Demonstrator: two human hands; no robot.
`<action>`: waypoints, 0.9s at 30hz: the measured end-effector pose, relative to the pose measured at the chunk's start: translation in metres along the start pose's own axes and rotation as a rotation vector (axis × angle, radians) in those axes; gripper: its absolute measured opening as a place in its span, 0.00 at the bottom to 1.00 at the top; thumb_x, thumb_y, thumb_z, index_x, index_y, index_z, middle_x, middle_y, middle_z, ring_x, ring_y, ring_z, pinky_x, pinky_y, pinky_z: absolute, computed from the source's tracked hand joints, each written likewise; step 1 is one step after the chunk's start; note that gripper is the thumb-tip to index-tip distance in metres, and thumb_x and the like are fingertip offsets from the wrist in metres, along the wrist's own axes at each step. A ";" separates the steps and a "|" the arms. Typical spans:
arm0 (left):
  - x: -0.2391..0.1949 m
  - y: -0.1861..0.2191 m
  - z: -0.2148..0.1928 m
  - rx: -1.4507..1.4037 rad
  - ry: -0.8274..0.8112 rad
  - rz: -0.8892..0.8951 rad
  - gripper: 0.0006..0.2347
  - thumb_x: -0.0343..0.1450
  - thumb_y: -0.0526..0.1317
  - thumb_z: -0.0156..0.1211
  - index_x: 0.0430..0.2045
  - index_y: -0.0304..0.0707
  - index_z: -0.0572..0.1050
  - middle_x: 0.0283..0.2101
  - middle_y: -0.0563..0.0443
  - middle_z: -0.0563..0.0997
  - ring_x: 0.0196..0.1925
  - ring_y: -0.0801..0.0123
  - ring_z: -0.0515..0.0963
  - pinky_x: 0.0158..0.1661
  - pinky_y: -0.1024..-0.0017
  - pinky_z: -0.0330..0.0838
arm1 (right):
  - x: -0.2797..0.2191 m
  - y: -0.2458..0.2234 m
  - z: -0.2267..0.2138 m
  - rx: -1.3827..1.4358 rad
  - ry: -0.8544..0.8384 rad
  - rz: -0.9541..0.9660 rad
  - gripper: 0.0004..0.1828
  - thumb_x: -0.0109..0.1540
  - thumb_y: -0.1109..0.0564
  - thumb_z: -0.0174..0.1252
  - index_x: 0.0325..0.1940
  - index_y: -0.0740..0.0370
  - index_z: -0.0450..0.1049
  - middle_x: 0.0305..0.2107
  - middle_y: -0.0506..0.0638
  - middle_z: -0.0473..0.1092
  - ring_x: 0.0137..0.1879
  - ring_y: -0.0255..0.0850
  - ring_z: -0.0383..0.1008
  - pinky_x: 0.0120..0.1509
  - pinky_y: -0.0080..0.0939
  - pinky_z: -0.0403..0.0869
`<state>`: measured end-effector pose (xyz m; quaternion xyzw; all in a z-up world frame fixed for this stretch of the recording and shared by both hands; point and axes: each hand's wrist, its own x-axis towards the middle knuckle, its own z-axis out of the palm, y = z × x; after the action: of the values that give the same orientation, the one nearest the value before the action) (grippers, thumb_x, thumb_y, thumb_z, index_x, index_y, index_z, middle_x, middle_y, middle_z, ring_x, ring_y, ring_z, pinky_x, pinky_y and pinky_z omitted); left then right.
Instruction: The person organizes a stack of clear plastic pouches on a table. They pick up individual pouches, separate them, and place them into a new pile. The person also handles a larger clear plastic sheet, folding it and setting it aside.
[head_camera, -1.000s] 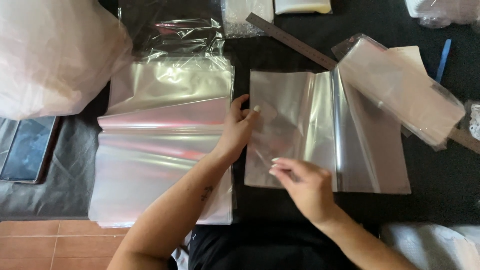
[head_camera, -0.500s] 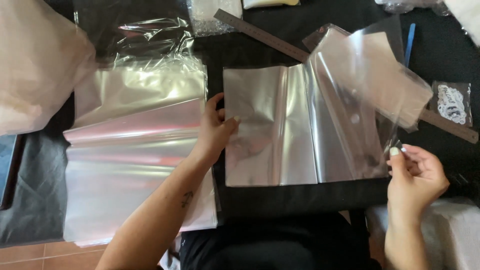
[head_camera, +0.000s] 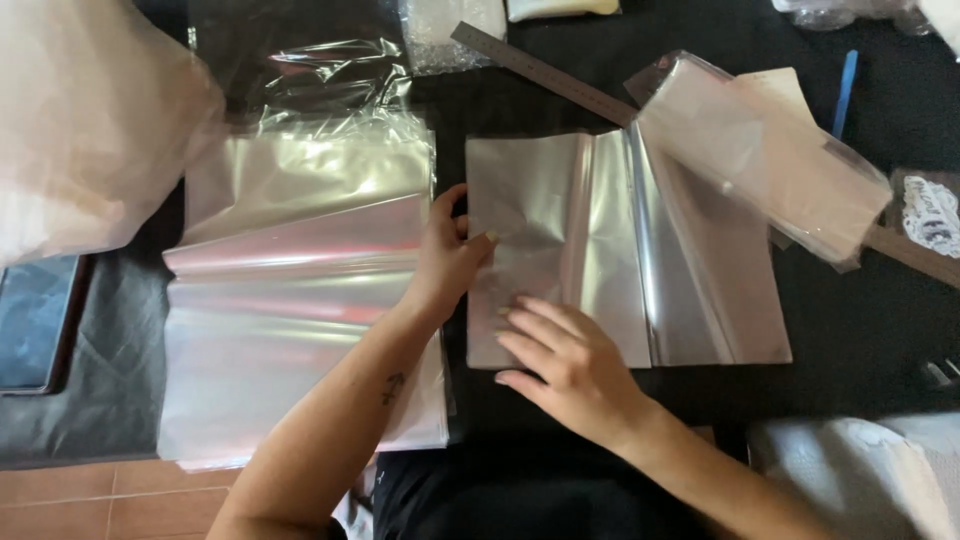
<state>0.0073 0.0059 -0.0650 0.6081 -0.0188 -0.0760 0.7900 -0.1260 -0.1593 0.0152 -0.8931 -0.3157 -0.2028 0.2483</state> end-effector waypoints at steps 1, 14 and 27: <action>0.003 -0.005 -0.002 0.003 0.010 0.006 0.32 0.68 0.25 0.57 0.67 0.28 0.51 0.39 0.39 0.78 0.35 0.62 0.82 0.33 0.72 0.79 | 0.000 -0.001 0.011 0.006 0.001 -0.010 0.22 0.51 0.51 0.72 0.47 0.56 0.79 0.46 0.54 0.76 0.58 0.53 0.75 0.62 0.52 0.72; -0.006 0.017 0.006 0.113 0.017 -0.009 0.32 0.68 0.29 0.60 0.68 0.28 0.53 0.44 0.32 0.80 0.40 0.53 0.84 0.36 0.61 0.81 | -0.004 -0.014 0.021 0.082 0.082 0.136 0.12 0.57 0.60 0.65 0.45 0.50 0.80 0.34 0.44 0.80 0.43 0.39 0.82 0.45 0.38 0.79; -0.013 0.049 0.017 0.151 0.109 -0.151 0.27 0.75 0.48 0.49 0.67 0.31 0.59 0.57 0.24 0.73 0.62 0.37 0.73 0.58 0.46 0.67 | 0.008 0.023 -0.013 0.660 0.170 0.780 0.16 0.55 0.65 0.69 0.47 0.62 0.79 0.30 0.53 0.81 0.35 0.31 0.79 0.43 0.34 0.80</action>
<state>-0.0027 0.0040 -0.0128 0.6687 0.0643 -0.1005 0.7339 -0.1080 -0.1781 0.0222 -0.7989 0.0149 -0.0567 0.5986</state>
